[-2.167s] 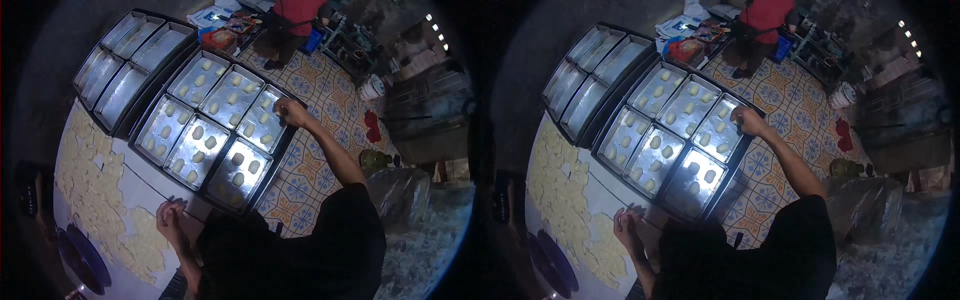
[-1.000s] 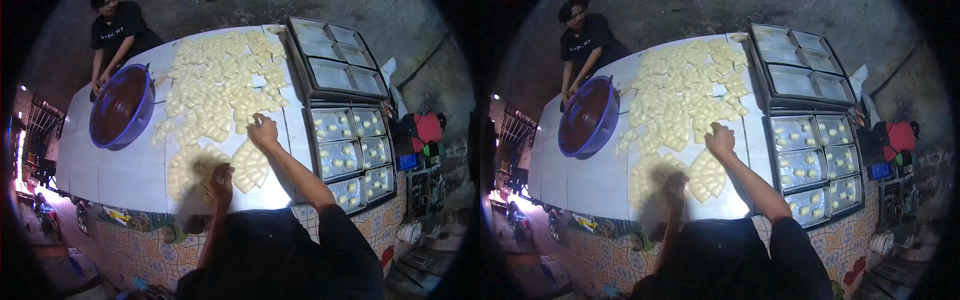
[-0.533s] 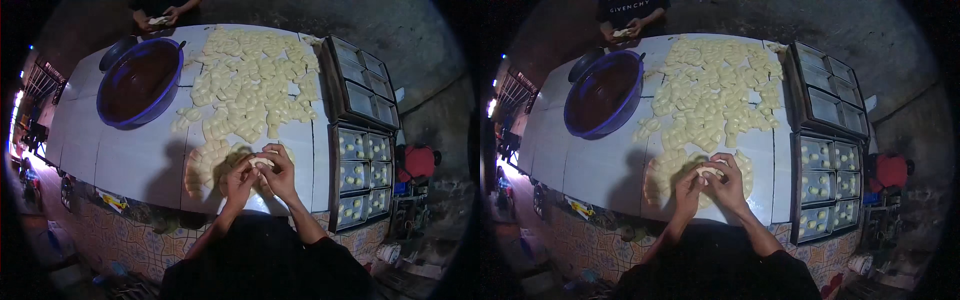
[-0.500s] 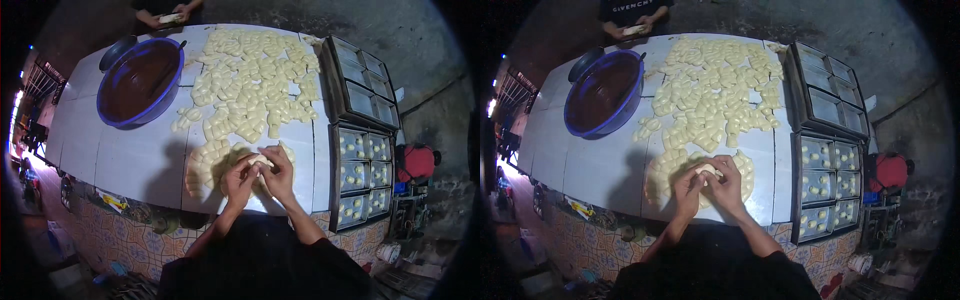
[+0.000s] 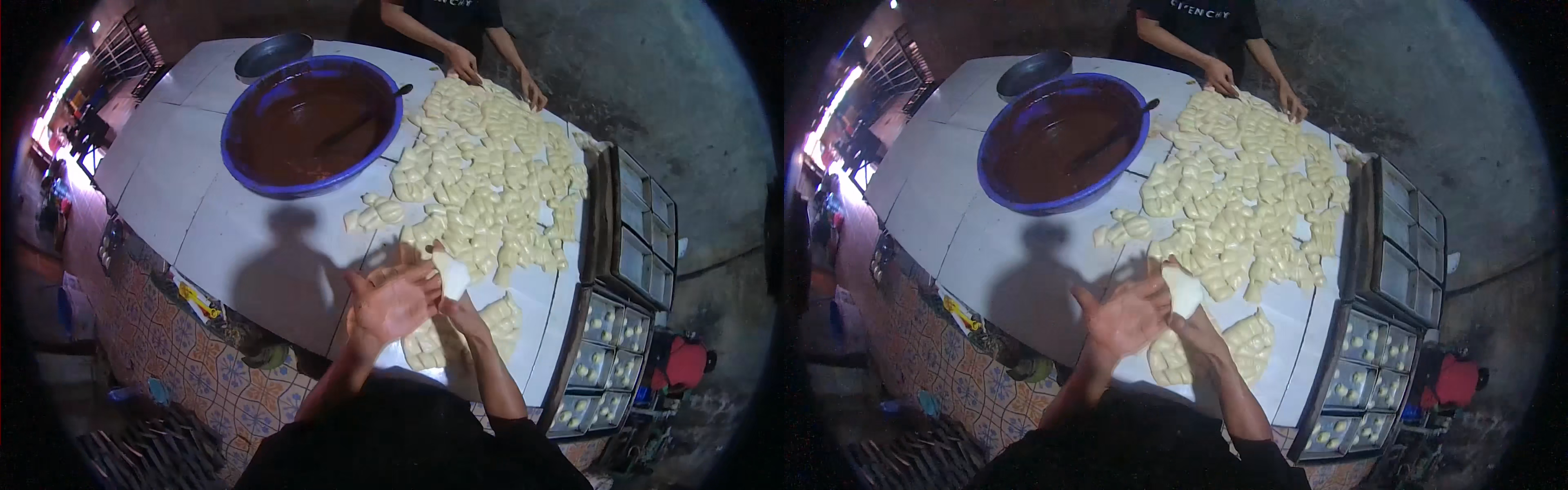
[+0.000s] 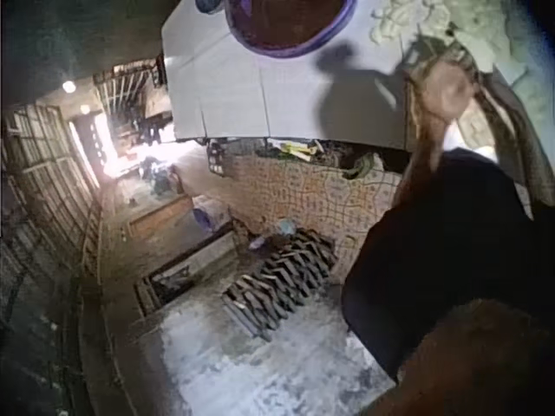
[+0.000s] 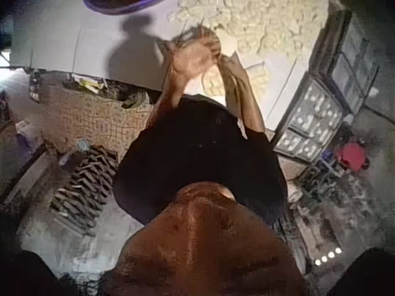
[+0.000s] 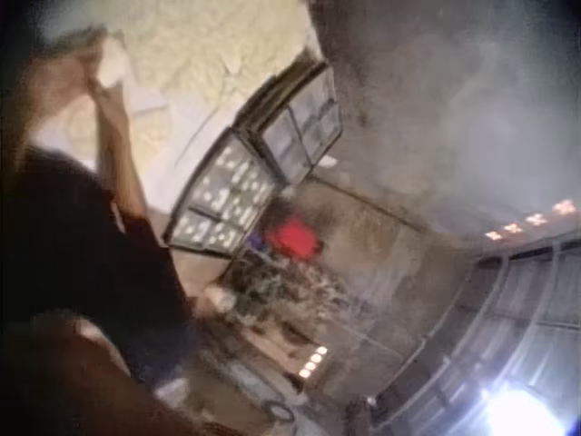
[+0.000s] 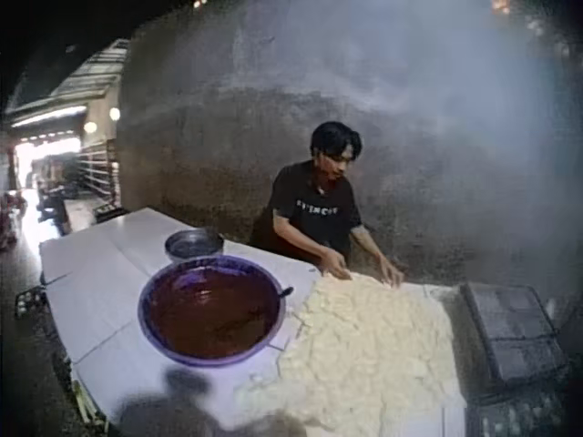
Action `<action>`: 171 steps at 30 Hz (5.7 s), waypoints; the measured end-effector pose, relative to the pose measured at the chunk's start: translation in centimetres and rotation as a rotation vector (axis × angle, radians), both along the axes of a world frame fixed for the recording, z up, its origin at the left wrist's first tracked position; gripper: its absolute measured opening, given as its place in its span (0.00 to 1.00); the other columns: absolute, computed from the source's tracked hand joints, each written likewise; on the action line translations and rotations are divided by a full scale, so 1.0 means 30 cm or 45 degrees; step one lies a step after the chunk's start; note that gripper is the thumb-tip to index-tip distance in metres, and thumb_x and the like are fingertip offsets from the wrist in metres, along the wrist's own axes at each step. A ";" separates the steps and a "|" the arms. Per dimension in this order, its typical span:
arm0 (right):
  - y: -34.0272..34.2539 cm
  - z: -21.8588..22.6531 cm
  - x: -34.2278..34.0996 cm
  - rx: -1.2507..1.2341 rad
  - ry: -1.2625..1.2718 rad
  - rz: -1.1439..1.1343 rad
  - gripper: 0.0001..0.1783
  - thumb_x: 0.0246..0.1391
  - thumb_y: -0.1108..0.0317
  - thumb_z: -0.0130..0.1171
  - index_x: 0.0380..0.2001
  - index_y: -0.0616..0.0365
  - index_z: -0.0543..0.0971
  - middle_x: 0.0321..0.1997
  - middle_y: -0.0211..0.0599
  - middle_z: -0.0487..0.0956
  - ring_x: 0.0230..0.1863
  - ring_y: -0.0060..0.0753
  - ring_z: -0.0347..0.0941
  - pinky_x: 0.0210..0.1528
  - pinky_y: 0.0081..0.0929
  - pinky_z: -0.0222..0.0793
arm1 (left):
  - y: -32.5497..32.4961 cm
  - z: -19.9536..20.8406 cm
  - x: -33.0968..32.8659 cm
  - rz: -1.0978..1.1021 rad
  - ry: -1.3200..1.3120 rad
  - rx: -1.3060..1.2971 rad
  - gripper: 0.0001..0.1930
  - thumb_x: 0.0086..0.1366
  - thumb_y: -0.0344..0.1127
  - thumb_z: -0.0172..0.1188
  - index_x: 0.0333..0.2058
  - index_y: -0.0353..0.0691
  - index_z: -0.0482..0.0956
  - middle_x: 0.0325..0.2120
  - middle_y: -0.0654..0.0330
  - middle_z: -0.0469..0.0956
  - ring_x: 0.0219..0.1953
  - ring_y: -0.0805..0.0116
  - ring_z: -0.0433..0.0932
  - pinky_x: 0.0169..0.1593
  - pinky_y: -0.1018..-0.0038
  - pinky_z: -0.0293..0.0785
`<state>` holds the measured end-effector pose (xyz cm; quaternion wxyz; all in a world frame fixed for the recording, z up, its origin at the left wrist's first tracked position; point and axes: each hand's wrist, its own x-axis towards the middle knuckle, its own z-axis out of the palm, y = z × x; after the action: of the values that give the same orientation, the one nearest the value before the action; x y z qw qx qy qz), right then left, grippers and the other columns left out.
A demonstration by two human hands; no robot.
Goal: The person fills pieces of dough with filling from a bowl, folds them closed into rolls by hand, and places the filled dough rolls into metal baking trays.
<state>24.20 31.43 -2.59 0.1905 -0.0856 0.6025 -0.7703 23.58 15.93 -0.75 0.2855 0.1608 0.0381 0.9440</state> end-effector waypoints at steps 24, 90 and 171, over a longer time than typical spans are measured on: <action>-0.026 -0.127 -0.053 -0.535 -0.497 -0.605 0.11 0.63 0.69 0.52 0.41 0.64 0.79 0.28 0.33 0.78 0.24 0.16 0.70 0.35 0.17 0.71 | 0.011 0.013 -0.172 0.171 -0.189 -1.246 0.55 0.60 0.77 0.18 0.61 0.26 0.59 0.56 0.45 0.67 0.57 0.55 0.67 0.60 0.62 0.58; 0.180 0.134 0.200 0.372 0.691 -0.473 0.16 0.60 0.59 0.53 0.43 0.58 0.80 0.49 0.42 0.71 0.52 0.38 0.65 0.52 0.32 0.62 | 0.315 -0.038 0.321 0.942 0.013 -1.769 0.07 0.63 0.27 0.57 0.37 0.31 0.79 0.37 0.58 0.78 0.42 0.73 0.75 0.49 0.75 0.71; 1.001 -0.311 -0.021 1.050 0.470 -0.327 0.16 0.40 0.74 0.62 0.37 0.60 0.81 0.39 0.47 0.78 0.44 0.47 0.74 0.48 0.35 0.69 | 0.897 -0.261 0.205 0.923 1.507 -2.297 0.21 0.54 0.30 0.62 0.48 0.36 0.72 0.44 0.48 0.74 0.49 0.47 0.71 0.55 0.58 0.65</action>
<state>23.56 61.45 -11.91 0.0015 -0.0630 0.8877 -0.4560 29.71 42.85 -8.57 -0.0555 0.2967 0.8766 0.3749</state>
